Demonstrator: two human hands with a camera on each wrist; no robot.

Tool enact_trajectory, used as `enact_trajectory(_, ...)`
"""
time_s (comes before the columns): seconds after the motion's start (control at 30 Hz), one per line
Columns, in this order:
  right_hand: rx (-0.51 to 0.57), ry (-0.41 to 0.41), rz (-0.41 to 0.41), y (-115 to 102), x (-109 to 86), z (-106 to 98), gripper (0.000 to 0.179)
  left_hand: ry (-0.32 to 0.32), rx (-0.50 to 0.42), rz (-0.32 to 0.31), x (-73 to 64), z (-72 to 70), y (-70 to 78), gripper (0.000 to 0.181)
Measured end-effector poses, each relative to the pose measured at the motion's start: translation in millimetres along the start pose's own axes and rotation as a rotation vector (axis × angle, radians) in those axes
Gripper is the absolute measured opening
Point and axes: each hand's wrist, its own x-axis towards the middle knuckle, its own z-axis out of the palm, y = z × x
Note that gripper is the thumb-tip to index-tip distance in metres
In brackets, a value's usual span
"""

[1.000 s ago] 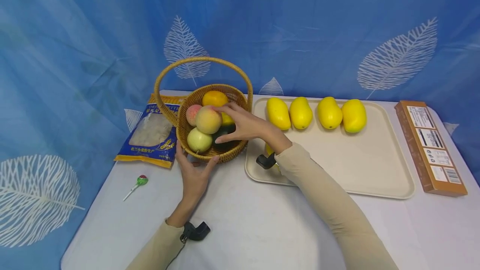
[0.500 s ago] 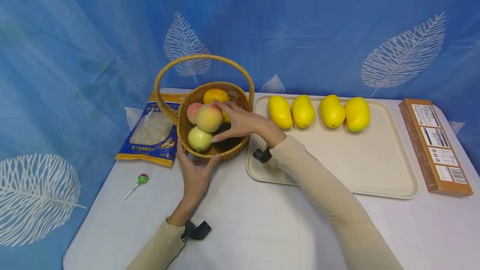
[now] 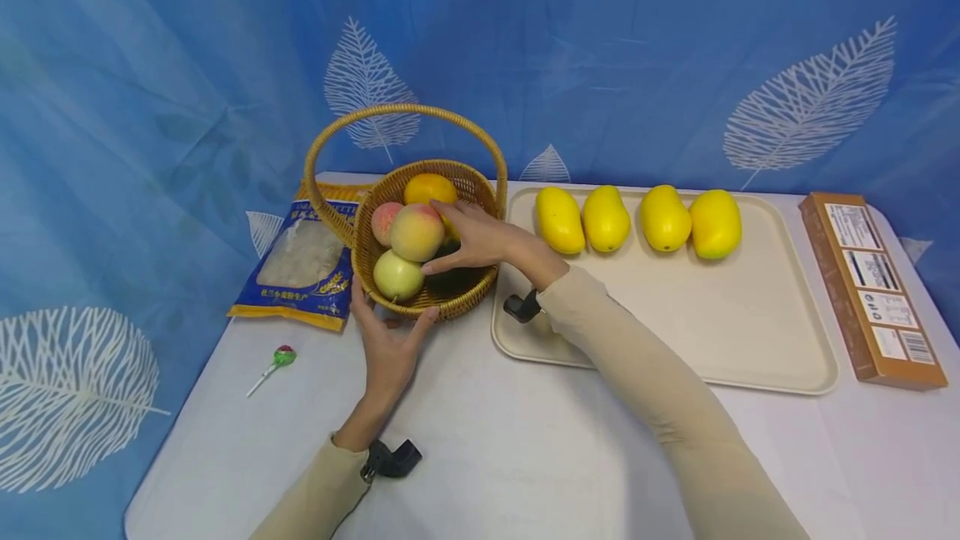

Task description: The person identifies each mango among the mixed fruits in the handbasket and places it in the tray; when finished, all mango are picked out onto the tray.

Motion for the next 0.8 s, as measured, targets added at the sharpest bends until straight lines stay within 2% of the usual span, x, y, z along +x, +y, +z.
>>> enact_trajectory(0.17,0.000,-0.024,0.036,-1.6,5.2,0.2,0.114,0.005,-0.005,-0.031,-0.4,0.1,3.7,0.118)
enact_trajectory(0.33,-0.035,-0.018,0.039,-0.6,4.4,1.5,0.111,-0.011,-0.013,-0.033,-2.5,-2.7,30.2,0.113)
enact_trajectory(0.4,-0.063,0.013,0.011,-0.1,3.6,1.5,0.109,-0.015,-0.013,-0.031,-3.4,-4.7,39.1,0.112)
enact_trajectory(0.47,-0.103,0.052,-0.021,1.1,1.4,-0.1,0.107,-0.014,-0.013,-0.031,-3.9,-4.2,40.7,0.112)
enact_trajectory(0.63,-0.165,0.141,-0.078,1.7,-6.2,-5.9,0.103,-0.008,-0.017,-0.024,-3.7,-3.4,40.5,0.113)
enact_trajectory(0.8,-0.213,0.187,-0.167,4.4,-8.8,-5.3,0.089,0.000,-0.016,-0.021,-3.8,-3.6,40.7,0.113)
